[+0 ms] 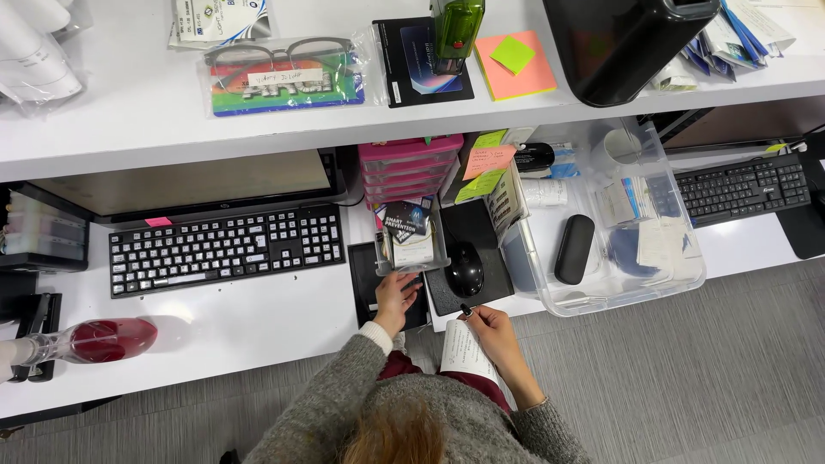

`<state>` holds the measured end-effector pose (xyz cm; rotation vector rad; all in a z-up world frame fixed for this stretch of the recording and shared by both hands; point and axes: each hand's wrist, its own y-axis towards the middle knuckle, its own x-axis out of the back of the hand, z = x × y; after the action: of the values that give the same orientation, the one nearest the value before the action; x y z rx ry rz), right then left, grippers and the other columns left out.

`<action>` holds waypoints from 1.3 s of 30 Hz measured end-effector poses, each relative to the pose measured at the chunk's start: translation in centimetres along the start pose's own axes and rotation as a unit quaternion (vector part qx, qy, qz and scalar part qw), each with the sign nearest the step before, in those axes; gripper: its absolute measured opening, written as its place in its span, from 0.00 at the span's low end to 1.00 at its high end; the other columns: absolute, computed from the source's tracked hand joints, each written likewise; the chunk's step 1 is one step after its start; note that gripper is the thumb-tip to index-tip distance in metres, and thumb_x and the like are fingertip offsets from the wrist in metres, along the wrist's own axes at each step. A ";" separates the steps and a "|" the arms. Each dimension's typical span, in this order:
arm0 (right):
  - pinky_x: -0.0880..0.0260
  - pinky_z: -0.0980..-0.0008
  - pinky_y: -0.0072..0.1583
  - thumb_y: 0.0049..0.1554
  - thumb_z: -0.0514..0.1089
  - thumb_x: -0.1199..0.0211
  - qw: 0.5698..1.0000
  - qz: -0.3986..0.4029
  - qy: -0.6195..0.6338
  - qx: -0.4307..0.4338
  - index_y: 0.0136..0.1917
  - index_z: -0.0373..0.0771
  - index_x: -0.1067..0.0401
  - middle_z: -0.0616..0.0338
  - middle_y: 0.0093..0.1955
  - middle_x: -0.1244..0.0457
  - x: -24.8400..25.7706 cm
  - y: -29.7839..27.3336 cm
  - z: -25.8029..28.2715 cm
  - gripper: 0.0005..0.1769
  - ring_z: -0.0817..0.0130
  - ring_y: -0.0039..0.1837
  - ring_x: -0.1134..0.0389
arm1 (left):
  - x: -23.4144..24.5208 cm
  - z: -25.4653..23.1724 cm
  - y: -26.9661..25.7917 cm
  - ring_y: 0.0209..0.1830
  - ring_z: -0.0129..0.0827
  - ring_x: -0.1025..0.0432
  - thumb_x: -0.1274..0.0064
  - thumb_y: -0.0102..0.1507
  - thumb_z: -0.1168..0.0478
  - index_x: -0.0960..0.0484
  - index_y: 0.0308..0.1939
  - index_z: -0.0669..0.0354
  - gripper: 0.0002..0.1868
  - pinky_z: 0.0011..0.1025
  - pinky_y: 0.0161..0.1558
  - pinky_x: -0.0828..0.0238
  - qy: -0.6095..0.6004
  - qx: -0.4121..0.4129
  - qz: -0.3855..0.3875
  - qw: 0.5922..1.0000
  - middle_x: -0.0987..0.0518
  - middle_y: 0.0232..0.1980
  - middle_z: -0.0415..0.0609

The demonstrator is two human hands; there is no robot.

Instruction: Cleaning desk surfaces, wiping a mouse and mousepad, and organizing papers and office supplies into a plastic bin.

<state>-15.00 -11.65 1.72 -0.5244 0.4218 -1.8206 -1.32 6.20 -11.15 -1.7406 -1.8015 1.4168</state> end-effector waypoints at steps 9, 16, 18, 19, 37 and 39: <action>0.36 0.77 0.35 0.62 0.42 0.42 1.000 -0.001 -0.007 0.004 0.47 0.31 0.19 0.60 0.33 0.31 0.2 0.1 0.1 0.14 0.79 0.31 0.35 | 3.5 -1.9 -0.1 0.24 0.29 0.20 0.52 0.72 0.52 0.14 0.39 0.74 0.24 0.28 0.26 0.28 0.389 -0.203 0.026 0.898 0.14 0.31 0.54; 0.35 0.76 0.35 0.61 0.42 0.42 1.000 -0.010 -0.006 -0.005 0.46 0.32 0.20 0.60 0.33 0.31 0.4 -1.0 1.1 0.13 0.78 0.31 0.34 | -6.4 -8.6 1.1 0.23 0.35 0.23 0.45 0.62 0.59 0.34 0.68 0.64 0.31 0.33 0.25 0.26 0.253 -0.260 -0.025 0.931 0.22 0.50 0.55; 0.36 0.77 0.36 0.61 0.42 0.41 1.000 -0.017 0.010 0.017 0.46 0.32 0.19 0.61 0.34 0.31 0.9 -1.0 0.3 0.13 0.80 0.32 0.35 | -6.5 -7.9 4.1 0.27 0.39 0.22 0.42 0.62 0.60 0.34 0.67 0.68 0.32 0.37 0.33 0.26 0.267 -0.289 -0.092 0.915 0.19 0.50 0.63; 0.36 0.77 0.36 0.61 0.42 0.41 1.000 -0.020 0.011 0.020 0.46 0.32 0.19 0.61 0.34 0.31 1.1 -1.1 0.4 0.13 0.80 0.32 0.35 | -6.0 -7.4 5.7 0.27 0.39 0.22 0.42 0.62 0.60 0.34 0.67 0.68 0.32 0.37 0.33 0.26 0.267 -0.291 -0.089 0.914 0.19 0.50 0.63; 0.38 0.76 0.34 0.61 0.42 0.43 0.999 -0.027 0.028 -0.005 0.45 0.32 0.20 0.62 0.32 0.32 1.8 0.0 1.2 0.13 0.79 0.31 0.36 | -5.0 -6.8 9.7 0.27 0.31 0.29 0.35 0.59 0.63 0.17 0.40 0.74 0.14 0.30 0.29 0.35 0.180 -0.210 -0.037 0.960 0.18 0.33 0.49; 0.39 0.76 0.36 0.62 0.41 0.41 0.999 -0.025 0.023 0.017 0.47 0.30 0.20 0.61 0.34 0.33 2.3 1.9 -0.5 0.13 0.78 0.33 0.37 | -4.6 -7.5 7.7 0.29 0.32 0.27 0.38 0.60 0.65 0.19 0.42 0.72 0.12 0.30 0.29 0.30 0.168 -0.155 0.006 0.974 0.19 0.35 0.50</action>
<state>-14.40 -14.42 0.61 -0.4745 0.4120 -1.8873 10.20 4.04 -11.44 -1.9959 -1.8950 0.8076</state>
